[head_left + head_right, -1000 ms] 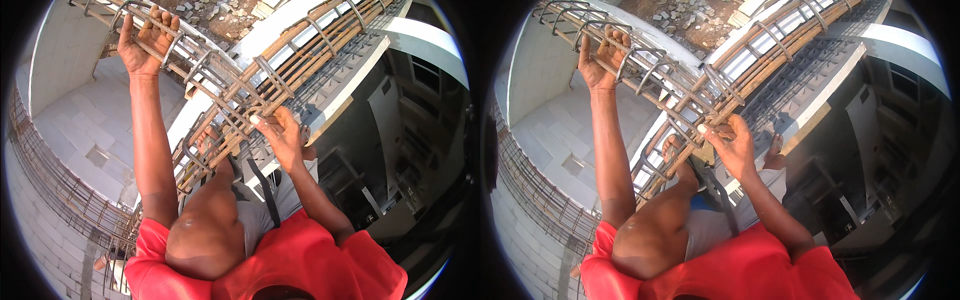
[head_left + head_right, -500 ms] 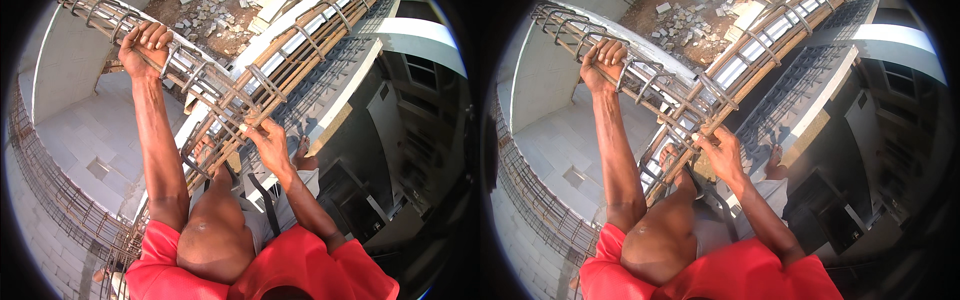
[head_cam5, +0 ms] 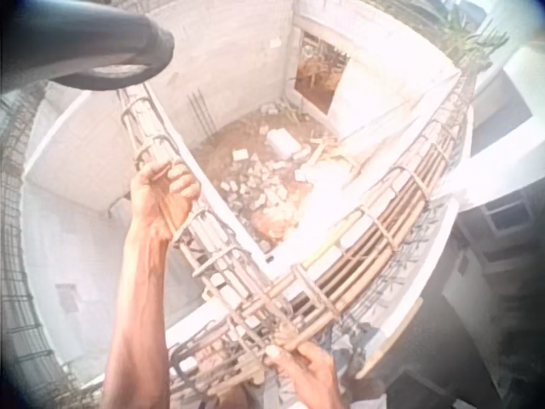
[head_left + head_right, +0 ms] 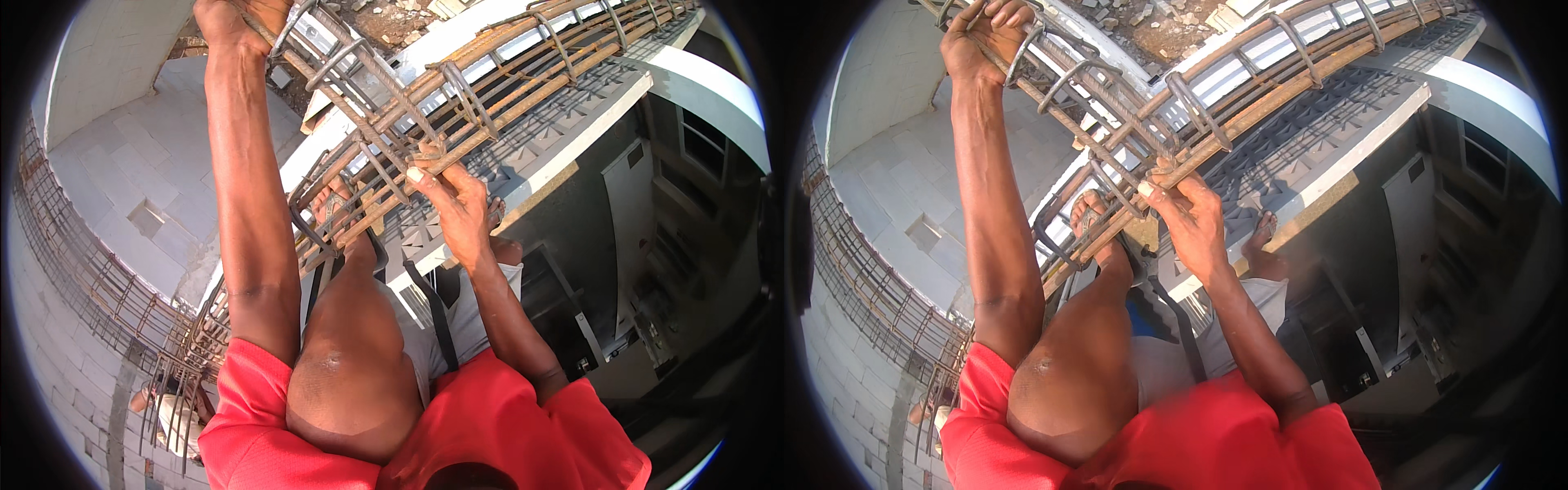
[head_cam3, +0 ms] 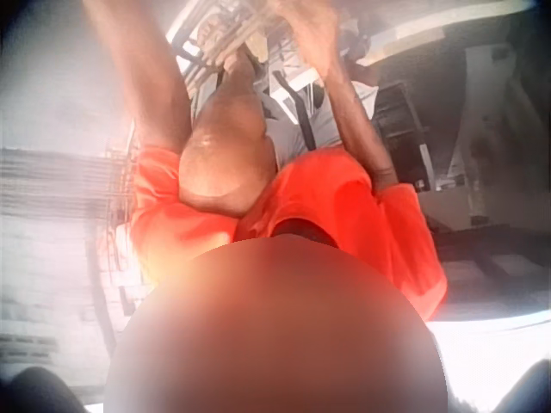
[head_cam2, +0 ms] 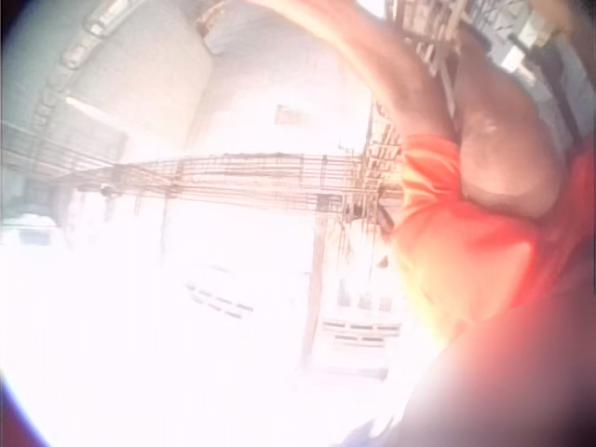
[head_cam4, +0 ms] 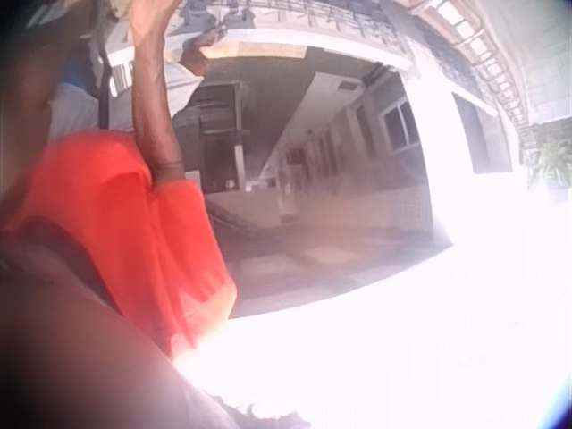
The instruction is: The person climbs a vertical rebar ladder attached to a building under construction. They ascend using both hands and feet, briefly remove and reattach flip-flops, and continue climbing higher along the rebar structure.
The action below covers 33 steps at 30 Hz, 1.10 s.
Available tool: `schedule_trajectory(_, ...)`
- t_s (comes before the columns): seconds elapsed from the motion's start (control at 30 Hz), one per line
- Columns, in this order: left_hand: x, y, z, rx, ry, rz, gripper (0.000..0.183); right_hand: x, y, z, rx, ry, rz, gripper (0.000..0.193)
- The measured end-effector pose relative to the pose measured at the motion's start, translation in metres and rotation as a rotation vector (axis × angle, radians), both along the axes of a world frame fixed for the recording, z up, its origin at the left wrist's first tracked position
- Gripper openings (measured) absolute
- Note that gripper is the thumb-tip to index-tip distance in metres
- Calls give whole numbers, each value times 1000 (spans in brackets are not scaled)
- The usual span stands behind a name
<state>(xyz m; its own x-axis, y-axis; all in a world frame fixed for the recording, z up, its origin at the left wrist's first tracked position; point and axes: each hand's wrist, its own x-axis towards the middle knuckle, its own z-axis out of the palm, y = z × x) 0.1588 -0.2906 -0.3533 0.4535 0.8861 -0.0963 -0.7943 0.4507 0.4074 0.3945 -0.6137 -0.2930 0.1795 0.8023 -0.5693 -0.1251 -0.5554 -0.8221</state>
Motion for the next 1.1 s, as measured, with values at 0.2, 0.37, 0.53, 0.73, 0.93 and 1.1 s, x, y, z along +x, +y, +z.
schedule_trajectory(0.2, -11, 19, -3, -243, 41, 33, 14, 22, 4, -10, 39, 171, 85, 32)
schedule_trajectory(0.37, -10, 14, -9, -87, 13, -18, 20, 11, -12, -14, 59, 234, 28, 54)
schedule_trajectory(0.53, -9, 12, -7, -202, -24, 2, 16, 13, -2, -10, 83, 227, 44, 65)
schedule_trajectory(0.73, -14, 15, -4, -230, -6, 31, 17, -2, 3, -8, 39, 63, 94, 81)
schedule_trajectory(0.93, -2, 2, 7, -225, 48, 86, 19, 8, -4, -15, 113, 18, 20, 44)
schedule_trajectory(1.1, -1, 4, 1, -204, 102, 59, 29, 50, -11, -18, 127, -62, -272, 32)
